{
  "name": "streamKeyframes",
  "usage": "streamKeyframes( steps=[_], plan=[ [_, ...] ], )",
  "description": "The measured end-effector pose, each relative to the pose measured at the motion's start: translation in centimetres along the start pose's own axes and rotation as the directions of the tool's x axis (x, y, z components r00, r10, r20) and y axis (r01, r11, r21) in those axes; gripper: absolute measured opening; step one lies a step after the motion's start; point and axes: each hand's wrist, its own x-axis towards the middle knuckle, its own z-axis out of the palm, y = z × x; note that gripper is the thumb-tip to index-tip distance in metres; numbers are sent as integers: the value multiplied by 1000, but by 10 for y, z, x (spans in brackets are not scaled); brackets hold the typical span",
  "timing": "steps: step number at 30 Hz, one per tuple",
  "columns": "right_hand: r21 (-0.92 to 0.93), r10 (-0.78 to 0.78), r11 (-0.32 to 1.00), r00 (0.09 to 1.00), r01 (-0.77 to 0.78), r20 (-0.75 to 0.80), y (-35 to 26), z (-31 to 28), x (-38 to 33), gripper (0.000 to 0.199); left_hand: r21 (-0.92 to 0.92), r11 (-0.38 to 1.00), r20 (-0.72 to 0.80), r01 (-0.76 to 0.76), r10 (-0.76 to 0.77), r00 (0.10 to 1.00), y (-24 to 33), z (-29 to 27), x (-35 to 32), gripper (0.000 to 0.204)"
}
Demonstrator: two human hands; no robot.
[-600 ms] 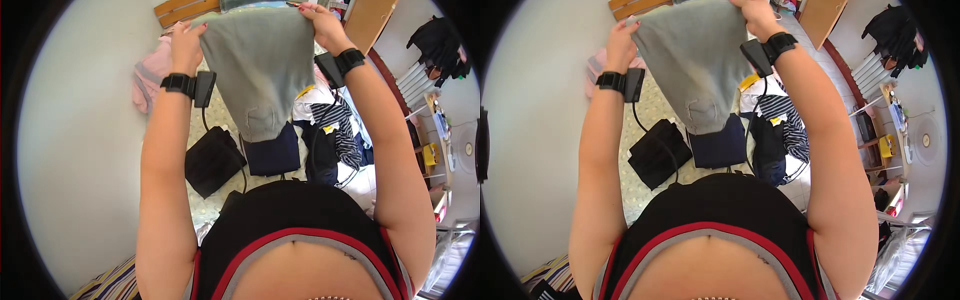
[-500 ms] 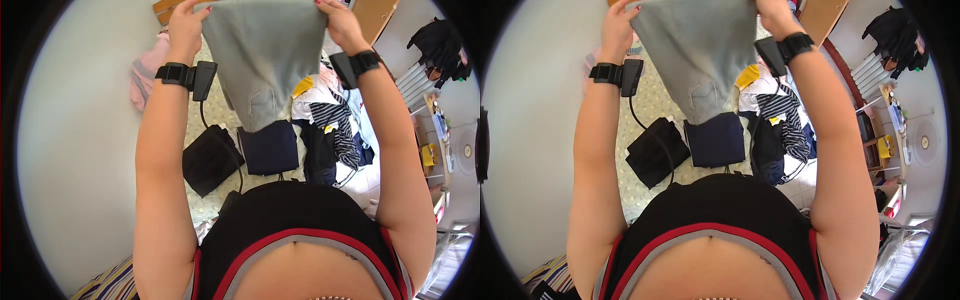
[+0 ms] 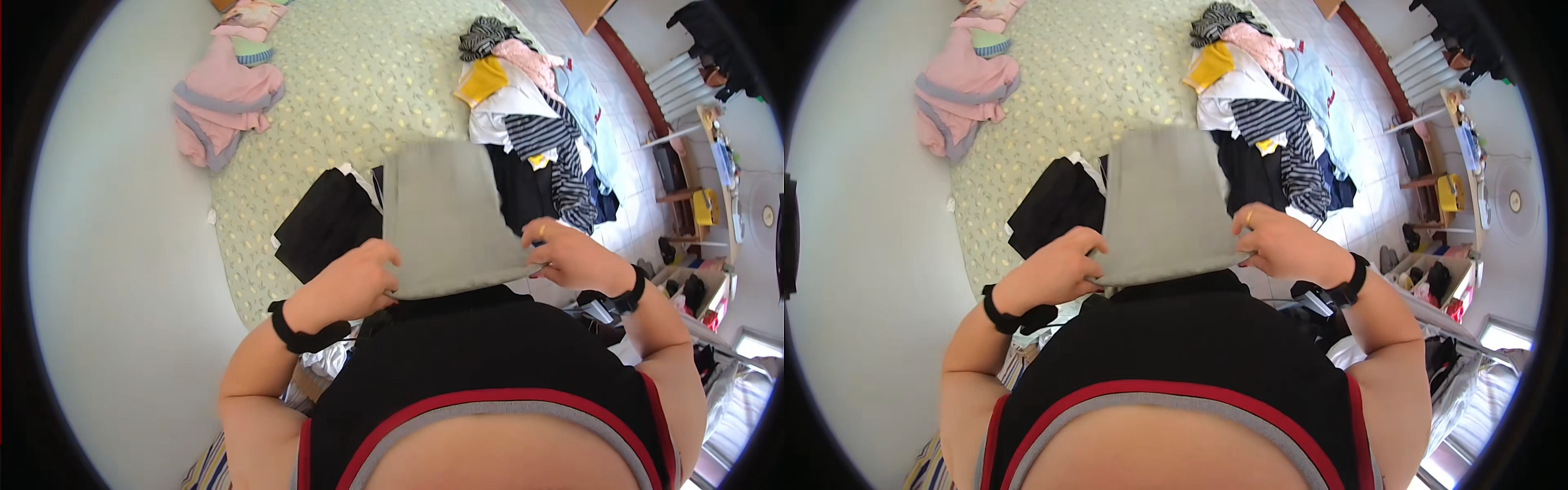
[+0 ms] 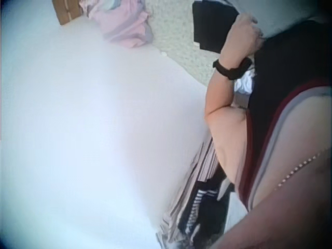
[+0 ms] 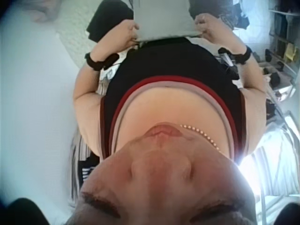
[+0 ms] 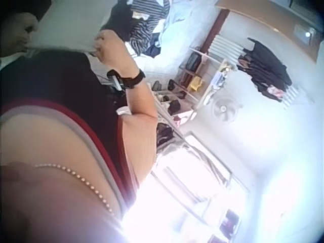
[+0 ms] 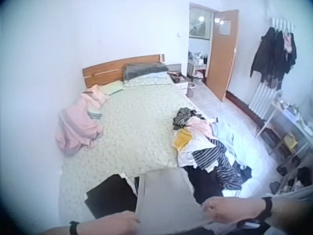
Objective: Fold various items of clothing including t-shirts and pants on a bed.
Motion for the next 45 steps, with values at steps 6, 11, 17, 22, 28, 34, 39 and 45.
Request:
streamKeyframes(
  steps=[6,11,17,22,28,34,39,45],
  plan=[
    [209,268,889,833,-407,485,68,76,2,25,-231,884,443,406,-276,853,-89,59,3,15],
    [574,441,727,897,-376,30,155,89,53,18,-520,663,51,539,-605,794,-177,70,33,28],
    [512,864,330,473,-793,176,220,220,43,70,-225,455,183,862,-849,496,-212,176,14,83],
    [681,869,54,370,-731,328,185,273,6,65,-523,128,222,843,-934,280,-178,218,6,92],
    [752,730,-293,370,-590,575,189,261,0,51,-760,-172,323,627,-937,134,-174,232,-4,80],
    [715,550,-616,469,-331,691,175,231,10,40,-584,-50,340,810,-922,188,-162,178,19,55],
    [724,460,-609,599,-325,656,185,225,22,35,-260,191,195,947,-950,245,-176,178,2,56],
    [895,595,-445,752,14,284,184,115,89,23,-769,70,154,635,-944,291,-179,58,67,48]
  ],
)
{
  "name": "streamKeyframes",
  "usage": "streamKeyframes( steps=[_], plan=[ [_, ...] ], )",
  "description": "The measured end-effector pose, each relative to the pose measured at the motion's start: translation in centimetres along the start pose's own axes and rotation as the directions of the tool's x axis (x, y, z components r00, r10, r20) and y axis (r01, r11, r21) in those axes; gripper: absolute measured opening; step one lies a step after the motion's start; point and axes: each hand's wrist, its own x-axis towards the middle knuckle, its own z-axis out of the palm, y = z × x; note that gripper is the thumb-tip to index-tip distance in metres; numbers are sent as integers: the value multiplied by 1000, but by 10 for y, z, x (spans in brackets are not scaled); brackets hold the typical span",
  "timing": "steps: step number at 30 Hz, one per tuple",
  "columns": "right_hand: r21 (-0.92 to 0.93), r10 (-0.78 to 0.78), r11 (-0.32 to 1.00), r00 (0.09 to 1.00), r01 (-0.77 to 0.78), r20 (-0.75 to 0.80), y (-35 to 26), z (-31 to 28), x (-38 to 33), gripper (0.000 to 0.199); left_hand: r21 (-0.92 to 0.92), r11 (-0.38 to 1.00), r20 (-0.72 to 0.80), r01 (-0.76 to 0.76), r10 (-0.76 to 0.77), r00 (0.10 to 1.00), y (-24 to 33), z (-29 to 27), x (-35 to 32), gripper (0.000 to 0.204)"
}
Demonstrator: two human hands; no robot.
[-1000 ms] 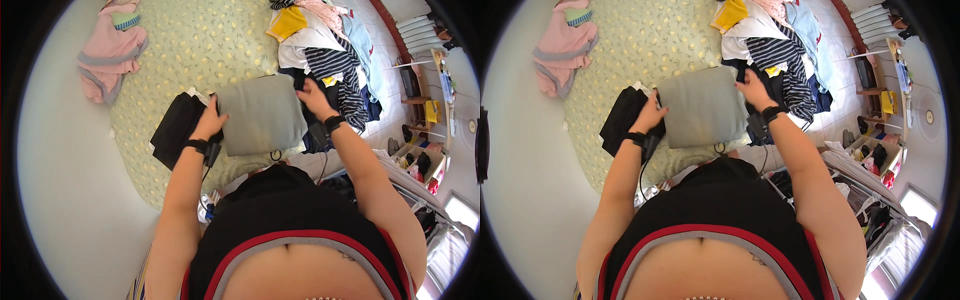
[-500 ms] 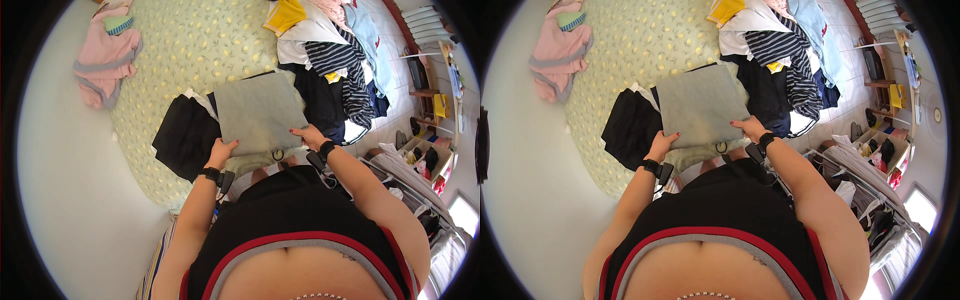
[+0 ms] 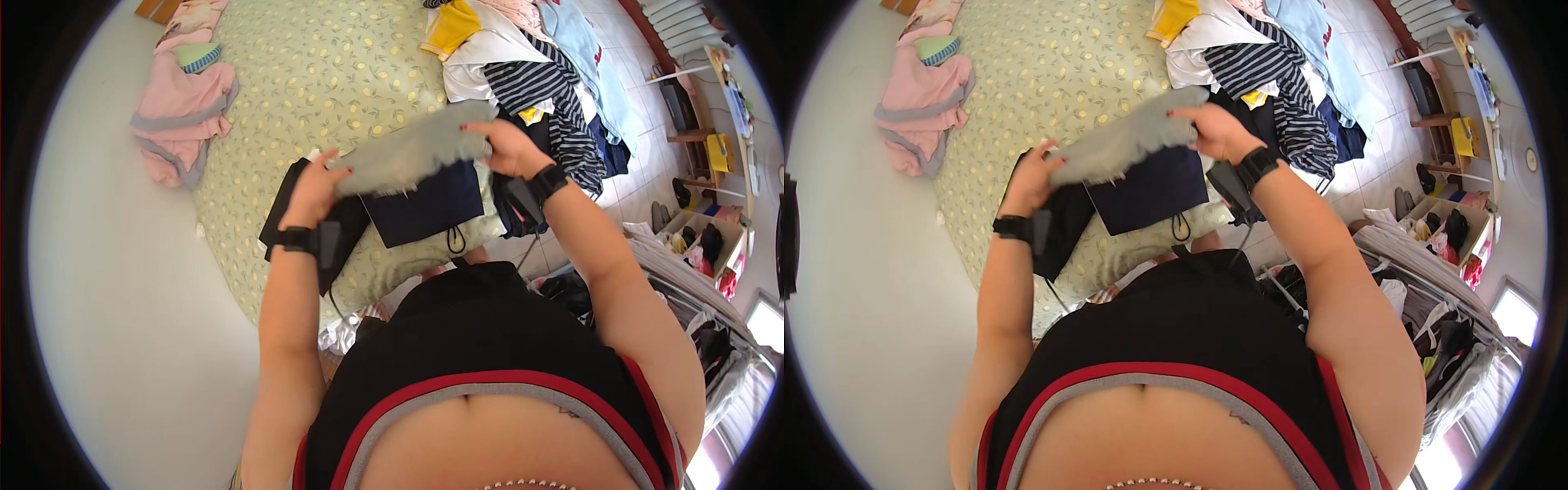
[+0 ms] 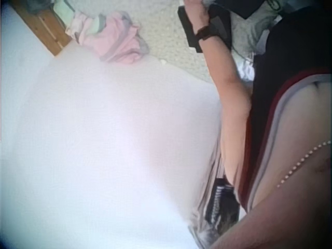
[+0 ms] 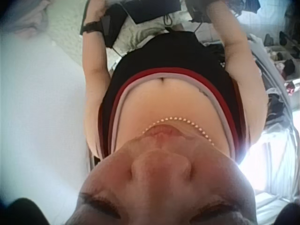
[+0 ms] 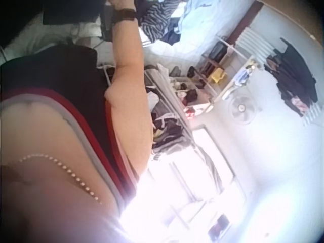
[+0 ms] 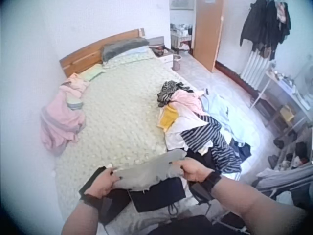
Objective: Fold various items of clothing including t-shirts and pants on a bed.
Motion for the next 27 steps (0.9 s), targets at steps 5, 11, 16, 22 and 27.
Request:
streamKeyframes(
  steps=[5,11,16,22,27],
  plan=[
    [-102,-179,979,984,175,-26,-23,31,-29,32,-178,953,236,-247,285,929,59,-29,-5,40],
    [-206,-134,970,991,131,-2,26,-13,-63,49,406,802,362,-438,299,883,-5,-21,-34,28],
    [-623,142,692,915,-365,-378,117,-117,-17,47,470,846,466,-250,3,885,-160,7,3,33],
    [-852,-231,486,911,-197,-343,89,-111,-1,58,744,594,372,-307,15,928,-127,29,14,44],
    [-964,-735,245,668,103,-115,-27,-91,-4,48,719,629,227,-294,187,956,-47,51,-2,41]
  ],
)
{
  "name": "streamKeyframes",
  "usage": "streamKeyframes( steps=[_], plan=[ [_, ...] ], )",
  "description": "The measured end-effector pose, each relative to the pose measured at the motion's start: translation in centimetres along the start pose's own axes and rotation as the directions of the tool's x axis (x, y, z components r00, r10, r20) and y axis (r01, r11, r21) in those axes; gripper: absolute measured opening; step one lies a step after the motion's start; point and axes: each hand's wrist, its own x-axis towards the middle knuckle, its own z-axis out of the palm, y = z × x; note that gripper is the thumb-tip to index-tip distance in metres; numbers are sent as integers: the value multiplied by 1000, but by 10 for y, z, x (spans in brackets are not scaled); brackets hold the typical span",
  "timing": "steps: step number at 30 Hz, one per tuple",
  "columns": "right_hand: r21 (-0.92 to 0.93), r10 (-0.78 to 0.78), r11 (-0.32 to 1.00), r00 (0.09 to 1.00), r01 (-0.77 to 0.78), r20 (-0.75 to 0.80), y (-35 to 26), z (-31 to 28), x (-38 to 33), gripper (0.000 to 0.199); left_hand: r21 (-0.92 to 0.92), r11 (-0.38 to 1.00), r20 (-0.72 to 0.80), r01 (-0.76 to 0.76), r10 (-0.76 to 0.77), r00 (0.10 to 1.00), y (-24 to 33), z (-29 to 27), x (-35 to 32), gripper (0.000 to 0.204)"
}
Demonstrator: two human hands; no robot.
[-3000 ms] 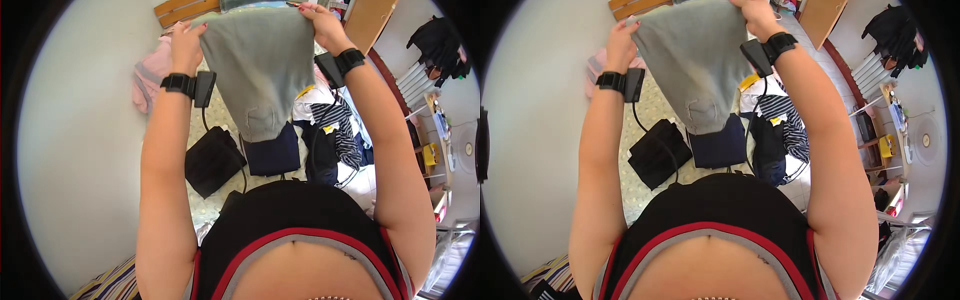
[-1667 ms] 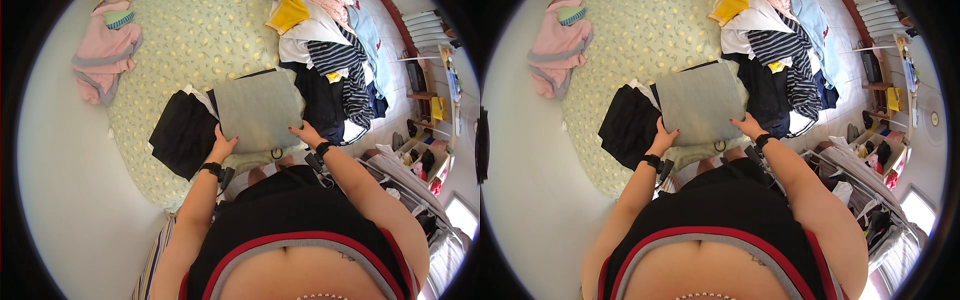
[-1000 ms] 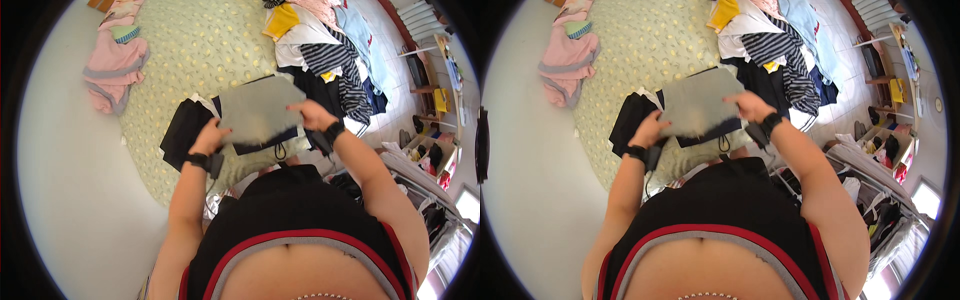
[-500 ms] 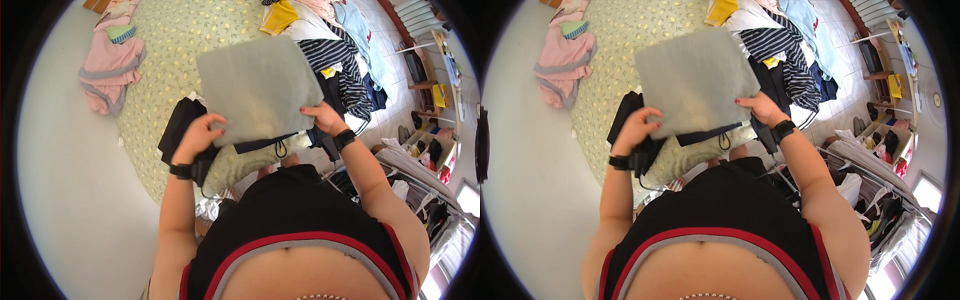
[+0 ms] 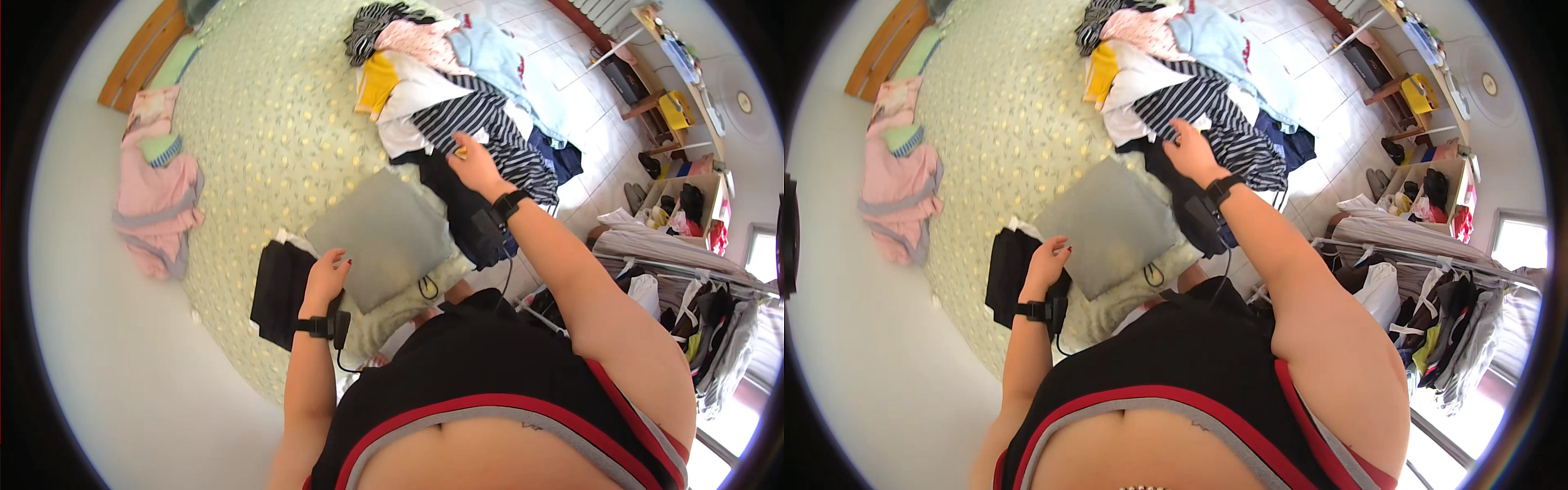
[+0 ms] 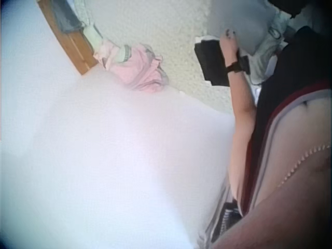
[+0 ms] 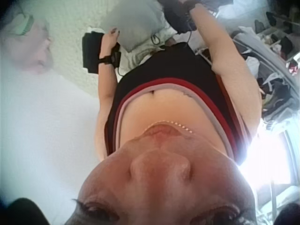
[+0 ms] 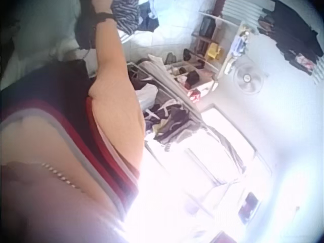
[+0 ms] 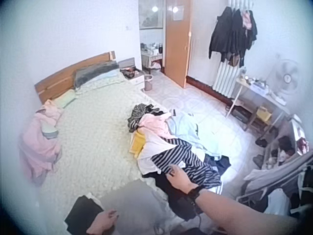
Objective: Fold various items of clothing including t-shirts and pants on a bed.
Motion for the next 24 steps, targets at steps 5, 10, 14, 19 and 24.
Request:
streamKeyframes(
  steps=[5,10,14,19,24],
  plan=[
    [-379,-310,910,881,167,-357,5,-71,88,37,-158,979,-51,-127,121,991,68,-10,4,35],
    [-512,-113,859,970,-15,-217,32,-99,138,38,-87,974,-88,-211,204,975,113,-6,-7,32],
    [-630,-104,776,991,31,-79,35,-102,155,27,-51,976,-37,-212,210,977,129,-4,-19,31],
    [-381,-185,919,964,100,-192,12,-106,144,23,-95,986,7,-135,136,991,143,-16,-19,32],
    [-207,-268,950,950,233,-158,-47,-89,28,23,-614,771,85,-170,278,957,182,-8,13,41]
  ],
)
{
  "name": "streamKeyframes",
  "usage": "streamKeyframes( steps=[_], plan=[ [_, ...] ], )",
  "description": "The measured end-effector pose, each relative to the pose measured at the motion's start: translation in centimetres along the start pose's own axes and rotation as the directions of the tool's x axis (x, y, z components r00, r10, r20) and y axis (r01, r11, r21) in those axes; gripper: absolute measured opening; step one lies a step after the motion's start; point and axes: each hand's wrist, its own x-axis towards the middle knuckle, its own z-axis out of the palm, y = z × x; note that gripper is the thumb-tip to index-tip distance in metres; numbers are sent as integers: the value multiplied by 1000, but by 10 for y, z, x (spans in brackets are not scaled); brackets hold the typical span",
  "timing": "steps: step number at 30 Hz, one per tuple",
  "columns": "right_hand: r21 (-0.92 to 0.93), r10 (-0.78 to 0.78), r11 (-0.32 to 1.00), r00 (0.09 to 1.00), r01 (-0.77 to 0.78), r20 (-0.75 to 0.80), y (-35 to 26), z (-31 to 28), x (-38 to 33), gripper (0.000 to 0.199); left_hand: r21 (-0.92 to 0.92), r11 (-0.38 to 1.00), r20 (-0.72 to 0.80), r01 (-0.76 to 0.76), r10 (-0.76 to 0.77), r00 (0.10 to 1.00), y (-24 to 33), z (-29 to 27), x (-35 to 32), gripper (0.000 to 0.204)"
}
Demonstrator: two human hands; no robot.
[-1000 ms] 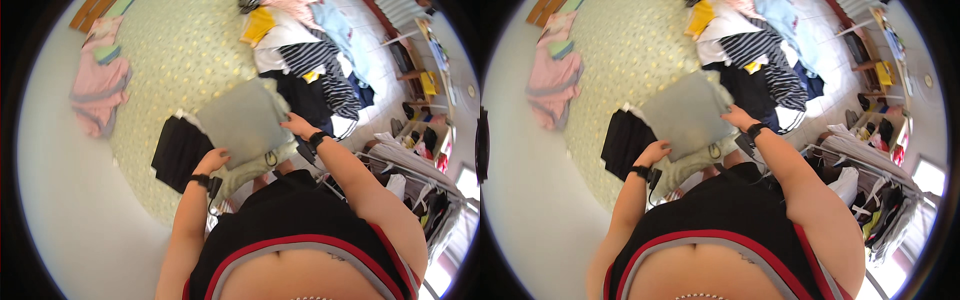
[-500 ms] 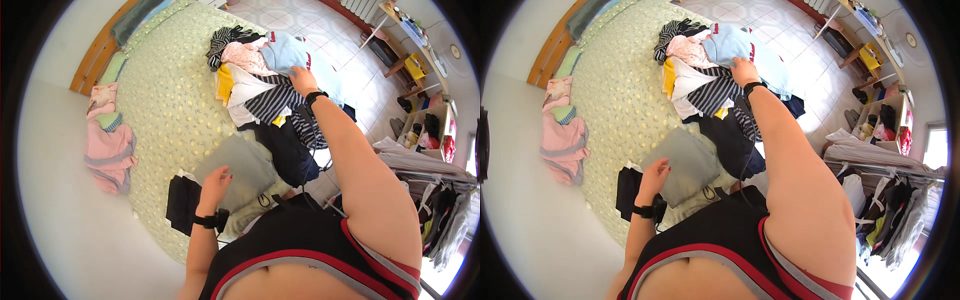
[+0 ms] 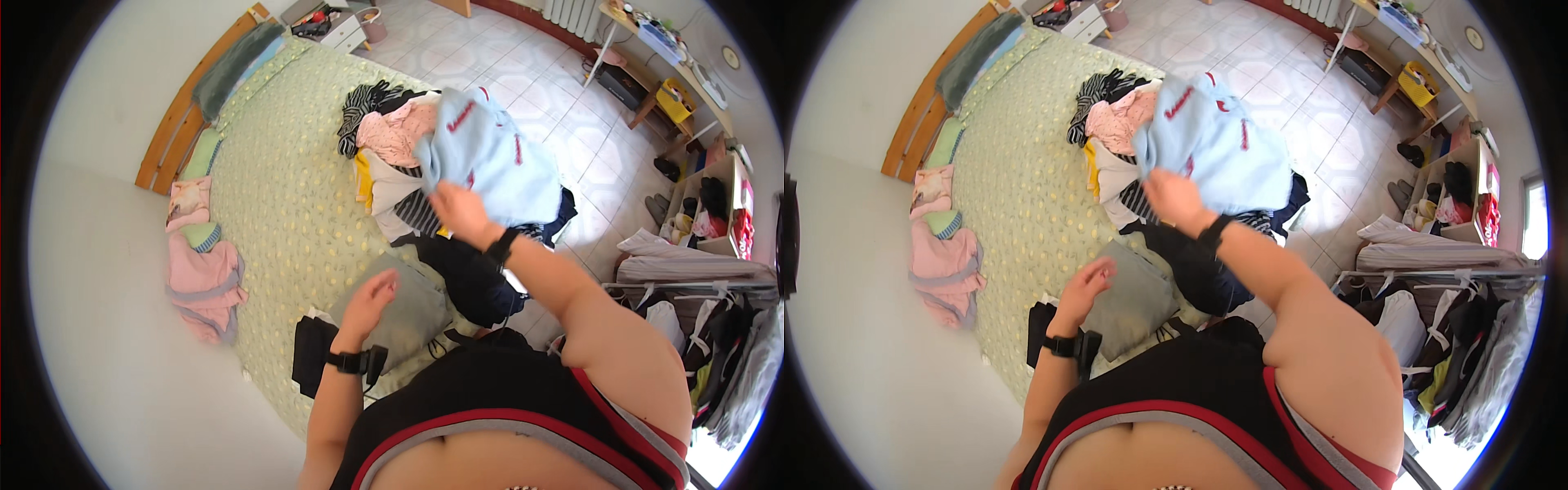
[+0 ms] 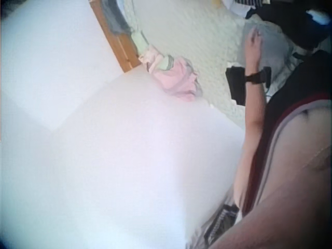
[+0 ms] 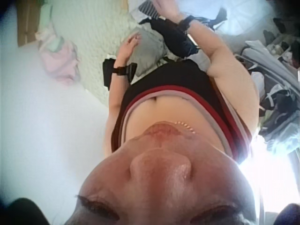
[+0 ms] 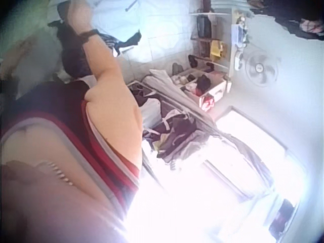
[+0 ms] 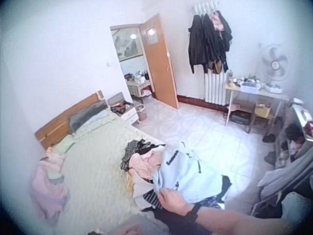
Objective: Fold various items of clothing including t-shirts and pants on a bed.
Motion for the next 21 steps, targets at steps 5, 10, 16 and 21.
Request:
streamKeyframes(
  steps=[5,10,16,21],
  plan=[
    [155,-55,986,998,56,-11,-38,8,-82,19,-472,868,95,152,-121,988,48,55,58,47],
    [242,-162,964,963,108,216,-35,-12,-121,24,-231,973,27,0,7,1000,0,78,97,36],
    [329,567,814,777,-478,-273,99,-36,-122,66,-339,937,160,-89,150,976,23,82,72,37],
    [831,501,219,790,-511,354,61,-67,-106,45,-224,965,137,-140,173,975,55,68,36,32]
  ],
)
